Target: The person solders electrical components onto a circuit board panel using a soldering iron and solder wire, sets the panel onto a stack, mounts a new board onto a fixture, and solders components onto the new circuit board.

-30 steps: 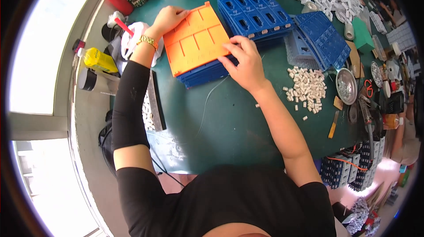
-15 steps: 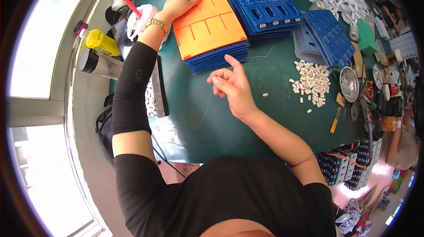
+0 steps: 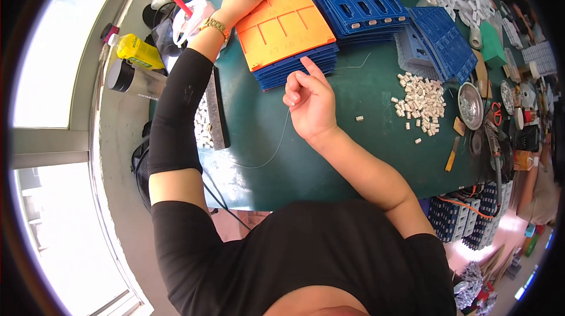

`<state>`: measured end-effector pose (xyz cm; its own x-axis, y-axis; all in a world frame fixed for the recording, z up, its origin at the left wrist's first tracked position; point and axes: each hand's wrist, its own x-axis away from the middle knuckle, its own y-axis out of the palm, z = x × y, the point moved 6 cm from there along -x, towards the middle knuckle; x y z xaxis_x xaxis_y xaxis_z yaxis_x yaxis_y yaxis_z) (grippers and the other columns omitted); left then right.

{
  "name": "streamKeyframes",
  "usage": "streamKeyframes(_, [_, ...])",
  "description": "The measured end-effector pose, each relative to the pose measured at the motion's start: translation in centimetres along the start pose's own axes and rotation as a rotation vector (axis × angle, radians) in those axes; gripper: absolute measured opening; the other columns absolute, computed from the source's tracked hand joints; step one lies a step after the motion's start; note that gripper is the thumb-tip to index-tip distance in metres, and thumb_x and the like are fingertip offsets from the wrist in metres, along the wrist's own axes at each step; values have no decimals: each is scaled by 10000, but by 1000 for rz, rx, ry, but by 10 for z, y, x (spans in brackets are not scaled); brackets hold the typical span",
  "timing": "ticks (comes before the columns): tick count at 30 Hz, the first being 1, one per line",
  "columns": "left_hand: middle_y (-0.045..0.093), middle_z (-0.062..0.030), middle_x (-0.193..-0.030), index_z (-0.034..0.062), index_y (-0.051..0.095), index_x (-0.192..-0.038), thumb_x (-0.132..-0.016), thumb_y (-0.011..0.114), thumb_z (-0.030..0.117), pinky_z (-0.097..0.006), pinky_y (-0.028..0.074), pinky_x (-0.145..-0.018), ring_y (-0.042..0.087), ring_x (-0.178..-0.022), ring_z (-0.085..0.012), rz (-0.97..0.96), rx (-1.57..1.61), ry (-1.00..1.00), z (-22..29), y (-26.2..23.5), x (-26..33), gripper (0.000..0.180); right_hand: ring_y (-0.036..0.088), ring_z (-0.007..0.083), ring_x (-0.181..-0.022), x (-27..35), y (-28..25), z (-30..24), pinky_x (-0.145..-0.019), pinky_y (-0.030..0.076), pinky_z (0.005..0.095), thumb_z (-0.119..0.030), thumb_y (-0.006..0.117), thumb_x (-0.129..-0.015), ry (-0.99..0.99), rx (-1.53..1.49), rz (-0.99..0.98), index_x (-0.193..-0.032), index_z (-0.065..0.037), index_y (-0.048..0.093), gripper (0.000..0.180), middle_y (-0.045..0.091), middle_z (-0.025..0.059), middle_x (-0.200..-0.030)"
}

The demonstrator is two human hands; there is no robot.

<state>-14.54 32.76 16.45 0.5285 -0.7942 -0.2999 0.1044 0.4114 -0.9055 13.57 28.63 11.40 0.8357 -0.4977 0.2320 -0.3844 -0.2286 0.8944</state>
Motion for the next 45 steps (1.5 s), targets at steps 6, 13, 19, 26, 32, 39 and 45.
streamKeyframes(6, [710, -142, -855, 109, 735, -983, -858, 595, 439, -368, 535, -771, 687, -799, -299, -9, -16, -55, -5, -5, -2, 379, 448, 126, -557, -6, 18, 1, -515, 352, 256, -32, 517, -888, -1, 2, 151, -1292, -63, 313, 454, 527, 72, -775])
streamKeyframes(13, [713, -134, -862, 115, 739, -983, -849, 595, 423, -367, 535, -777, 690, -805, -288, -7, -37, -82, -4, -14, -1, 366, 419, 103, -523, -10, 26, -4, -473, 323, 241, -42, 519, -877, 1, -67, 109, -1226, -88, 342, 395, 522, 56, -781])
streamKeyframes(19, [708, -152, -843, 91, 738, -972, -848, 586, 429, -362, 536, -763, 690, -786, -292, 44, -16, -126, -11, -41, 3, 390, 393, 81, -488, -15, 40, -12, -428, 290, 221, -114, 520, -903, -47, -13, 24, -1083, -115, 420, 206, 534, 44, -765])
streamKeyframes(26, [694, -187, -797, 21, 725, -913, -853, 602, 441, -372, 535, -744, 690, -748, -307, -77, 51, -171, 25, -49, 44, 442, 499, 44, -617, -18, 52, -30, -431, 351, 169, -292, 548, -959, -554, 531, -114, -1206, -108, 433, 329, 564, 0, -929])
streamKeyframes(32, [705, -136, -842, -41, 692, -926, -902, 585, 369, -324, 530, -680, 683, -717, -224, -221, 387, -361, 62, -57, 81, 424, 505, 36, -588, 28, 26, -67, -395, 336, 184, -236, 535, -951, -389, 585, -119, -1211, -101, 464, 301, 580, -5, -914])
streamKeyframes(39, [642, -179, -1084, -113, 531, -1153, -964, 531, 137, -352, 569, -808, 672, -924, -237, -691, 1301, -650, 84, -28, 156, 314, 531, 26, -660, 94, -12, -103, -426, 338, 175, -266, 532, -953, -178, 645, -138, -1275, -82, 449, 380, 588, 2, -975])
streamKeyframes(45, [666, -65, -1012, -9, 581, -1120, -904, 649, 141, -261, 551, -693, 660, -838, -143, -911, 1477, -614, 127, -5, 240, 272, 549, 24, -751, 124, -79, -144, -486, 341, 183, -270, 517, -958, 153, 717, -40, -1374, -95, 421, 462, 611, -45, -1067])
